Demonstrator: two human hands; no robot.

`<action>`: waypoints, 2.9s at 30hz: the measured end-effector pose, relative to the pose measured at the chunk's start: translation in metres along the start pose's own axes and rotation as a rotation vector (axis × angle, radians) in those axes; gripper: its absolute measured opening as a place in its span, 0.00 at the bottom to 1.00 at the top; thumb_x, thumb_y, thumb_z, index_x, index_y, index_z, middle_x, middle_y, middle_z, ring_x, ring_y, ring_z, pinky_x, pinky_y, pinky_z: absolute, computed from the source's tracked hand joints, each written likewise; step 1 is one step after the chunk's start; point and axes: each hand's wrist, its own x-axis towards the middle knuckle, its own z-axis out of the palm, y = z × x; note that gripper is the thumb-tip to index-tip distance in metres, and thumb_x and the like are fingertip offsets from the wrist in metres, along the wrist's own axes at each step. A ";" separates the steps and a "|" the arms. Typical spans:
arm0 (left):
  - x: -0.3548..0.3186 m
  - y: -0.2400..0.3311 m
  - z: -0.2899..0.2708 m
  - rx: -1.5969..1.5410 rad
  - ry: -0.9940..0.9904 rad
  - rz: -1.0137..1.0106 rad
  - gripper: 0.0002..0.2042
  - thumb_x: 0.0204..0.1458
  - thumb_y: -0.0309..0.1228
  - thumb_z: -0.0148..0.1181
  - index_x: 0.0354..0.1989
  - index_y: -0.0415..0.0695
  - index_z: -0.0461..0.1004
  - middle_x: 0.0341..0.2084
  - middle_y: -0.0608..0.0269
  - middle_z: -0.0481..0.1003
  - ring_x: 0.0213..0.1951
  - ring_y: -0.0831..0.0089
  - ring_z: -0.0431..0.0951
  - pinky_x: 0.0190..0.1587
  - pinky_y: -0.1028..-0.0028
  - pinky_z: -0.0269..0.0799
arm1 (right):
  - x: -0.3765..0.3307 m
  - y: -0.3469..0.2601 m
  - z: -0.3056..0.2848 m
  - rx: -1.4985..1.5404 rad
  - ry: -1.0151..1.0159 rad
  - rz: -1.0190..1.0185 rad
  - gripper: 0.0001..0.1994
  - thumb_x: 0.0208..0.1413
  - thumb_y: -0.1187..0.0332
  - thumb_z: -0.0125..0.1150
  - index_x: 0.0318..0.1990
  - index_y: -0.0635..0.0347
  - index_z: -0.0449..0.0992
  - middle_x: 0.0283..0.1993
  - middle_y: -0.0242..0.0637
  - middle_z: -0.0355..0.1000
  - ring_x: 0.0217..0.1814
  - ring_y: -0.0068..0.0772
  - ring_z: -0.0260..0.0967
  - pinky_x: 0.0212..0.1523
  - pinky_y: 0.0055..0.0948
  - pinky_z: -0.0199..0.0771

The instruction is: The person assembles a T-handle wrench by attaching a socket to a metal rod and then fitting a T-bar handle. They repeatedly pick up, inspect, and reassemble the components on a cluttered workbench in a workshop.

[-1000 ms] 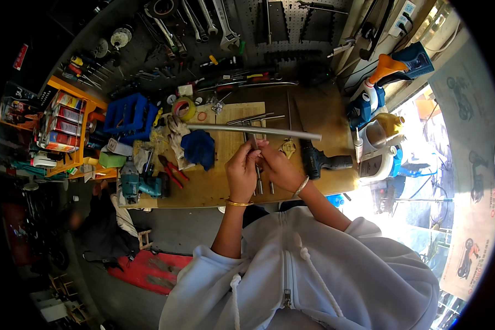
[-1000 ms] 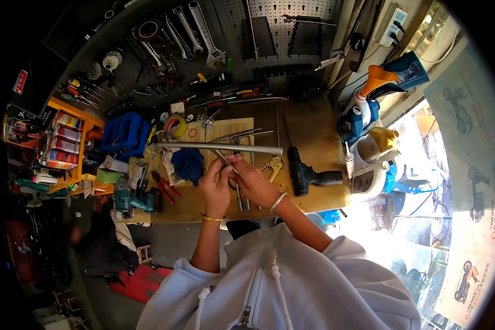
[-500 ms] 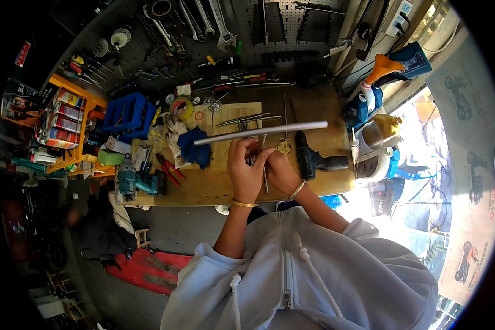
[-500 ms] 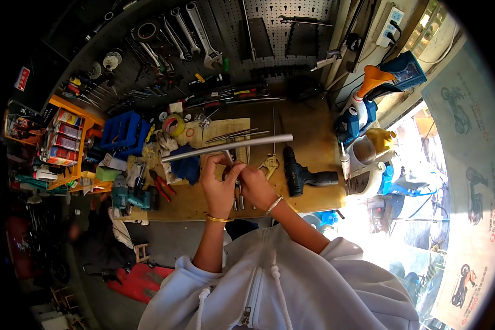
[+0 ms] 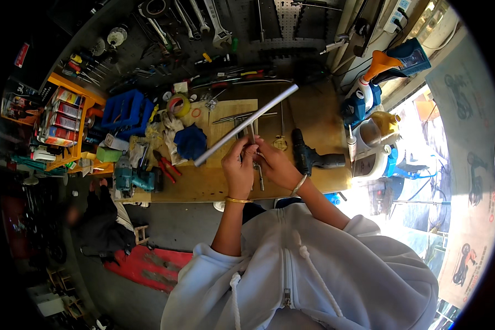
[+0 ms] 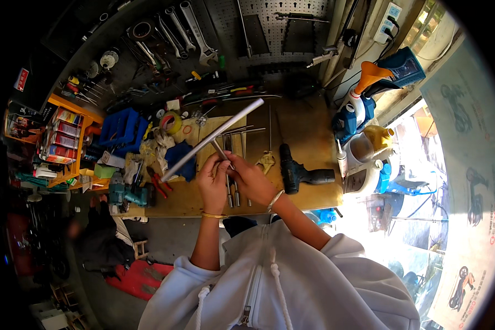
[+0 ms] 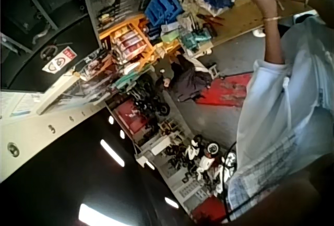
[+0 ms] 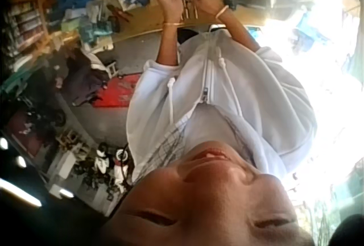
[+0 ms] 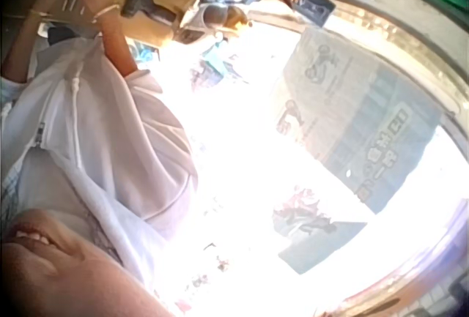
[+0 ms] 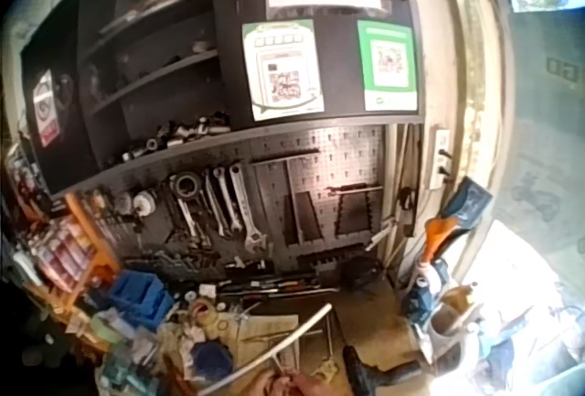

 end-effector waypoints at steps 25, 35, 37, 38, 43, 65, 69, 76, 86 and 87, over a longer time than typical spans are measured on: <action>0.003 -0.015 -0.028 0.023 -0.205 -0.001 0.12 0.60 0.24 0.48 0.50 0.35 0.70 0.39 0.60 0.78 0.39 0.75 0.76 0.43 0.77 0.71 | 0.000 0.014 0.022 -0.120 -0.087 0.058 0.12 0.52 0.78 0.53 0.45 0.67 0.68 0.36 0.56 0.71 0.39 0.61 0.68 0.37 0.48 0.69; 0.018 -0.011 -0.034 0.185 0.065 0.099 0.11 0.40 0.24 0.70 0.31 0.36 0.75 0.26 0.60 0.78 0.28 0.72 0.77 0.34 0.74 0.71 | 0.012 0.002 0.034 -0.194 -0.074 0.057 0.14 0.50 0.77 0.55 0.46 0.69 0.69 0.50 0.54 0.67 0.45 0.60 0.68 0.47 0.44 0.70; 0.022 -0.005 -0.034 0.170 0.092 0.114 0.11 0.39 0.24 0.71 0.29 0.36 0.74 0.25 0.61 0.77 0.27 0.72 0.76 0.33 0.74 0.71 | 0.015 -0.001 0.036 -0.199 -0.078 0.064 0.13 0.49 0.77 0.55 0.45 0.69 0.70 0.47 0.54 0.68 0.44 0.59 0.68 0.46 0.44 0.70; 0.024 -0.002 -0.034 0.163 0.105 0.122 0.11 0.39 0.24 0.72 0.27 0.36 0.73 0.24 0.61 0.76 0.27 0.71 0.76 0.32 0.74 0.71 | 0.016 0.000 0.038 -0.206 -0.071 0.075 0.13 0.49 0.77 0.54 0.44 0.69 0.70 0.46 0.54 0.69 0.43 0.59 0.68 0.45 0.44 0.69; 0.024 -0.001 -0.032 0.225 0.146 0.147 0.12 0.39 0.25 0.72 0.26 0.37 0.72 0.23 0.61 0.75 0.25 0.72 0.75 0.31 0.75 0.70 | 0.015 0.007 0.045 -0.228 -0.003 0.078 0.08 0.50 0.77 0.53 0.38 0.68 0.71 0.37 0.52 0.71 0.37 0.58 0.69 0.37 0.45 0.70; 0.009 -0.017 -0.025 0.132 0.068 0.147 0.06 0.54 0.23 0.58 0.38 0.35 0.77 0.30 0.60 0.73 0.32 0.68 0.74 0.35 0.74 0.69 | 0.014 -0.002 0.027 -0.198 -0.024 0.049 0.11 0.53 0.71 0.56 0.43 0.64 0.70 0.35 0.51 0.71 0.36 0.56 0.70 0.35 0.45 0.70; 0.008 -0.011 -0.027 0.083 0.080 0.069 0.06 0.54 0.24 0.58 0.38 0.35 0.77 0.30 0.60 0.73 0.32 0.71 0.74 0.34 0.75 0.70 | 0.014 -0.005 0.023 -0.264 -0.023 0.016 0.11 0.52 0.70 0.58 0.43 0.63 0.70 0.37 0.46 0.69 0.37 0.53 0.69 0.36 0.43 0.70; 0.005 -0.009 -0.030 0.110 0.076 0.092 0.06 0.54 0.23 0.59 0.38 0.35 0.77 0.30 0.60 0.73 0.32 0.72 0.74 0.34 0.76 0.69 | 0.013 -0.008 0.026 -0.242 0.000 0.023 0.09 0.50 0.73 0.58 0.40 0.62 0.70 0.35 0.44 0.68 0.37 0.52 0.69 0.33 0.42 0.70; -0.001 -0.012 -0.033 0.137 0.091 0.091 0.06 0.52 0.23 0.60 0.37 0.35 0.77 0.29 0.61 0.72 0.31 0.72 0.74 0.33 0.76 0.69 | 0.012 -0.019 0.029 -0.269 -0.009 -0.001 0.09 0.50 0.73 0.58 0.40 0.63 0.70 0.35 0.43 0.68 0.36 0.50 0.69 0.32 0.41 0.71; -0.001 -0.012 -0.034 0.148 0.093 0.076 0.06 0.52 0.22 0.60 0.37 0.34 0.77 0.30 0.61 0.73 0.31 0.73 0.74 0.34 0.77 0.69 | 0.012 -0.018 0.030 -0.279 0.003 -0.012 0.09 0.50 0.74 0.58 0.39 0.63 0.70 0.35 0.43 0.68 0.35 0.50 0.69 0.32 0.41 0.71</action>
